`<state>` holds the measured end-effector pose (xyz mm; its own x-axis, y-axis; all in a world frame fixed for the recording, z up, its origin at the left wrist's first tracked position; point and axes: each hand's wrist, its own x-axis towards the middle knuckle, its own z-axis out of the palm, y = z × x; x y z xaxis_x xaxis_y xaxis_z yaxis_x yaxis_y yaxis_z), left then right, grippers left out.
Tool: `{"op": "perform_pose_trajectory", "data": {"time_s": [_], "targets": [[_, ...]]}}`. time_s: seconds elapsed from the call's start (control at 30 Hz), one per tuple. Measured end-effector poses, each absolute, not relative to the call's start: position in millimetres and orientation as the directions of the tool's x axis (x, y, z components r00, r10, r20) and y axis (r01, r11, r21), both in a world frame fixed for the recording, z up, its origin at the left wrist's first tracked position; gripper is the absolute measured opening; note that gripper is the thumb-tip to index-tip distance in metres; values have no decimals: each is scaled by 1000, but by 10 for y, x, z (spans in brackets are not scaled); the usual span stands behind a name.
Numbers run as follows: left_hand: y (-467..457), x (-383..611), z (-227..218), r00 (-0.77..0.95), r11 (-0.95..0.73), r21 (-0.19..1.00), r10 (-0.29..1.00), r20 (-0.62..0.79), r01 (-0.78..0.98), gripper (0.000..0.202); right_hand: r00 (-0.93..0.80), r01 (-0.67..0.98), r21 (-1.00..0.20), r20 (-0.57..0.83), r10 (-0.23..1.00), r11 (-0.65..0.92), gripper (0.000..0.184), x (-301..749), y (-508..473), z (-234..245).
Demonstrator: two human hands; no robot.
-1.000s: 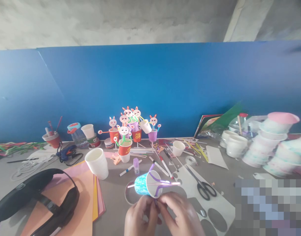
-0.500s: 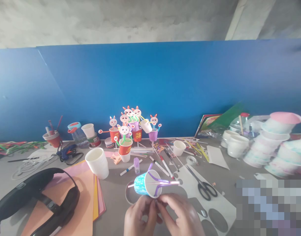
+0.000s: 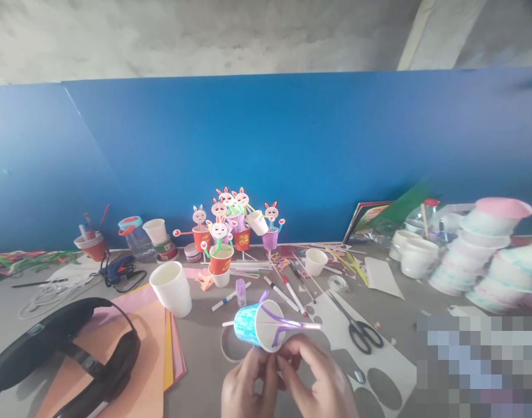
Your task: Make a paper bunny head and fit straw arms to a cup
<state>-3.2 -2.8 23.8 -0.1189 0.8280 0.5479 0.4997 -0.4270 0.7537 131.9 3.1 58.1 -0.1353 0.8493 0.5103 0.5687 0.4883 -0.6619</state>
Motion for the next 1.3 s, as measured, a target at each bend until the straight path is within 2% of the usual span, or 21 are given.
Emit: {"op": "perform_pose_trajectory", "data": {"time_s": [0.23, 0.37, 0.47, 0.67, 0.87, 1.03, 1.17, 1.3], "targets": [[-32, -39, 192, -101, -441, 729, 817, 567, 524, 27, -106, 488, -760, 436, 894, 428, 12, 1290, 24, 579], [-46, -24, 230, -107, -426, 756, 835, 540, 496, 30, -70, 376, -850, 372, 926, 370, 14, 1272, 25, 586], [-61, -7, 288, -127, -398, 800, 858, 498, 449, 32, -79, 354, -869, 341, 937, 346, 15, 1276, 35, 601], [-77, -2, 372, -128, -319, 880, 915, 382, 351, 30, -92, 449, -829, 328, 940, 333, 16, 1307, 69, 626], [-67, -38, 417, -105, -187, 970, 973, 205, 153, 41, -73, 612, -664, 493, 867, 429, 16, 1365, 111, 652], [-70, -52, 474, -83, -62, 994, 995, 55, -90, 50, -78, 643, -676, 410, 909, 360, 14, 1491, 198, 625], [-66, -37, 495, -86, -46, 986, 996, 32, -159, 50, -188, 661, -654, 331, 925, 368, 23, 1593, 234, 553], [-62, -31, 498, -107, -49, 980, 994, 29, -190, 48, -144, 688, -614, 405, 903, 385, 18, 1593, 158, 580]]}}
